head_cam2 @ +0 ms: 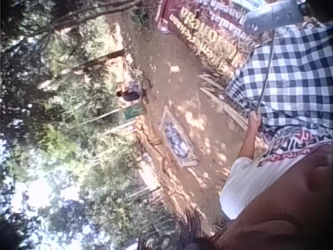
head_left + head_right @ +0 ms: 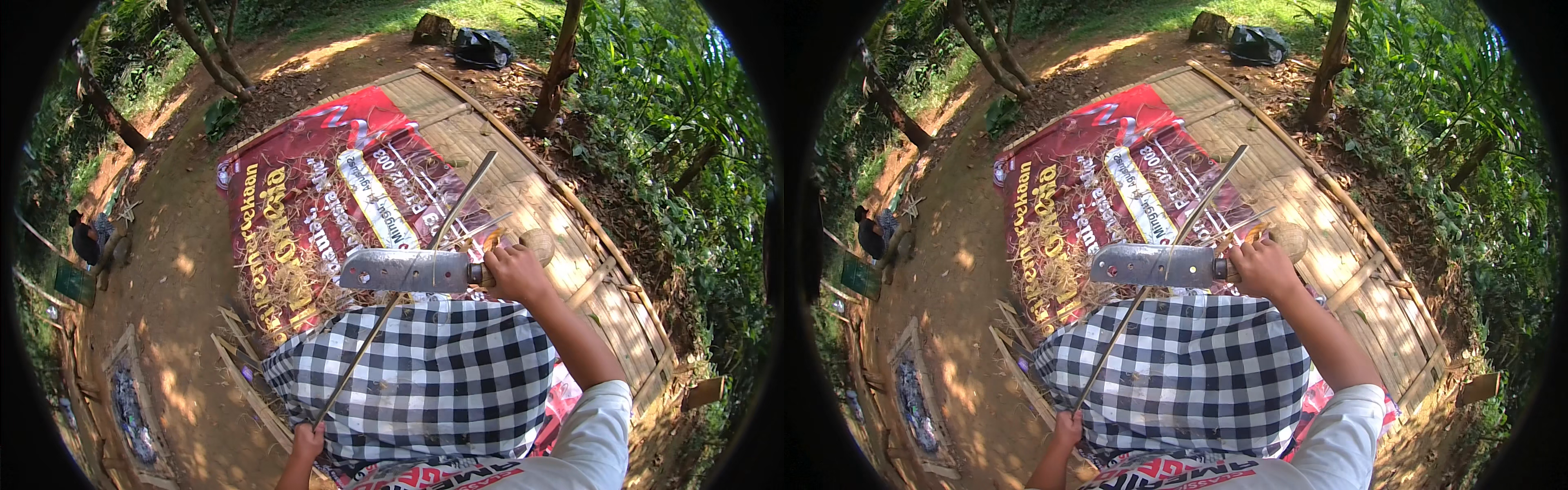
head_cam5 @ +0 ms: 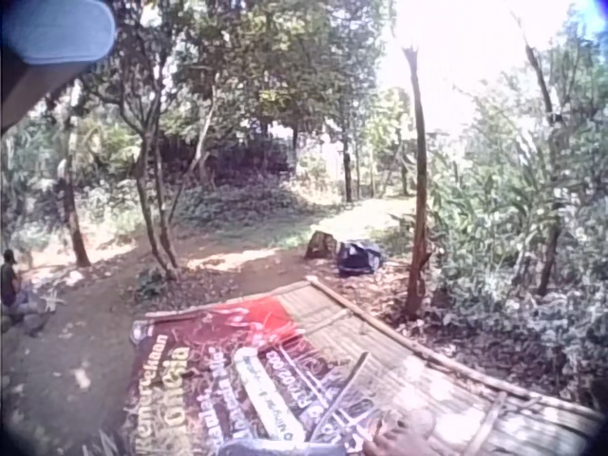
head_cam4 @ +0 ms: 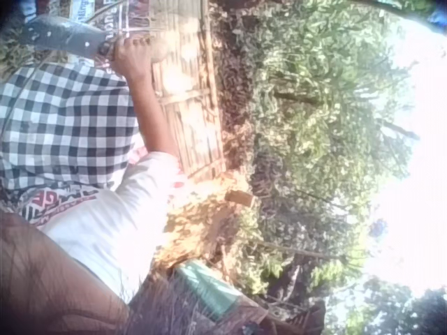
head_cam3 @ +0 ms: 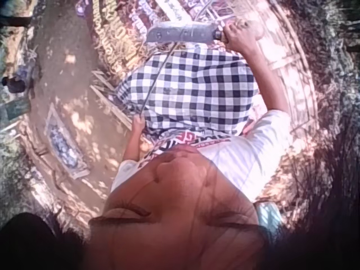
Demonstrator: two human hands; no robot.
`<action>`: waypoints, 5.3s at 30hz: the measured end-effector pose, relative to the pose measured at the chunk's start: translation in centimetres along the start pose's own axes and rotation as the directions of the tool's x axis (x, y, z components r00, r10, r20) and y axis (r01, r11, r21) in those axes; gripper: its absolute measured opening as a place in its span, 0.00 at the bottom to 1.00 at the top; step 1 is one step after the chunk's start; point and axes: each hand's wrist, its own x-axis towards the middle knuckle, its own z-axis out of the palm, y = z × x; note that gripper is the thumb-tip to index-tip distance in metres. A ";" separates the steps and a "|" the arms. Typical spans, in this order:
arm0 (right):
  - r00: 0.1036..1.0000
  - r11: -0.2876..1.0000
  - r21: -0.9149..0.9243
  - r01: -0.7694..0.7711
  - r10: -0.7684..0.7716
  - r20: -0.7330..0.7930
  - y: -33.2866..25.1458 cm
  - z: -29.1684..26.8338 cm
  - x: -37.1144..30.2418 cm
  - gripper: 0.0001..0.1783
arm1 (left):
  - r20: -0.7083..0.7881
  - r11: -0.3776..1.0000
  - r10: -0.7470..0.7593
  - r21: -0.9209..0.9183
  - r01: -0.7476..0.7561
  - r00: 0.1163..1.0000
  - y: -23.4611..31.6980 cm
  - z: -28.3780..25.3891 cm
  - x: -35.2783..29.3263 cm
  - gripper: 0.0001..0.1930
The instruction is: The person strips thin layers from a long bamboo stick using a large blade, then holds the stick with one hand and uses the blade to shave down the edges.
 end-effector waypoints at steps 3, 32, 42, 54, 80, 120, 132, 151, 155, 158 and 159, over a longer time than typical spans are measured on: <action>0.994 1.000 -0.010 -0.020 0.019 -0.105 2.7 -0.4 0.9 0.18 | -0.009 1.000 -0.003 -0.008 0.003 1.000 -0.7 -0.3 -0.1 0.30; 0.605 -0.249 0.899 -0.360 0.671 0.428 -3.8 0.5 2.9 0.09 | -0.089 0.999 -0.022 0.029 0.024 0.996 1.9 -0.5 -1.4 0.25; 0.679 -0.562 0.826 -0.052 0.586 0.442 -7.5 5.2 5.3 0.14 | -0.123 0.998 -0.025 0.047 0.031 0.992 -0.4 -1.3 -2.6 0.24; 0.731 -0.898 0.440 -0.026 0.283 0.621 -7.9 6.8 3.5 0.15 | 0.026 0.994 -0.075 0.087 0.073 0.997 2.6 -5.5 -1.5 0.20; 0.477 -0.602 0.781 -0.168 0.644 0.599 -8.0 7.8 3.1 0.15 | 0.132 0.989 -0.072 -0.121 0.089 0.989 7.9 -5.7 -0.5 0.18; 0.895 0.948 0.313 -0.055 -0.091 0.436 -11.7 1.0 0.7 0.17 | -0.147 0.960 -0.086 0.253 0.122 0.985 9.9 -0.6 -2.0 0.18; 0.897 0.946 0.319 0.049 -0.182 0.403 -15.0 1.7 0.8 0.08 | -0.156 0.969 -0.072 0.222 0.106 0.985 9.7 -0.6 -1.7 0.17; 0.871 0.913 0.399 -0.089 -0.123 0.475 -16.4 1.9 0.5 0.11 | -0.164 0.965 -0.062 0.242 0.101 0.985 9.9 -0.7 -1.7 0.17; 0.882 0.929 0.352 -0.112 -0.071 0.466 -13.2 1.4 2.2 0.13 | -0.171 0.966 -0.059 0.240 0.100 0.983 10.6 -0.9 -1.3 0.17; 0.875 0.953 0.294 -0.075 -0.079 0.478 -12.8 1.3 1.8 0.14 | -0.156 0.955 -0.049 0.281 0.092 0.987 9.8 -1.0 -1.6 0.17; 0.880 0.952 0.296 -0.083 -0.070 0.470 -12.6 1.1 1.8 0.14 | -0.161 0.959 -0.031 0.274 0.075 0.986 9.4 -0.8 -1.6 0.17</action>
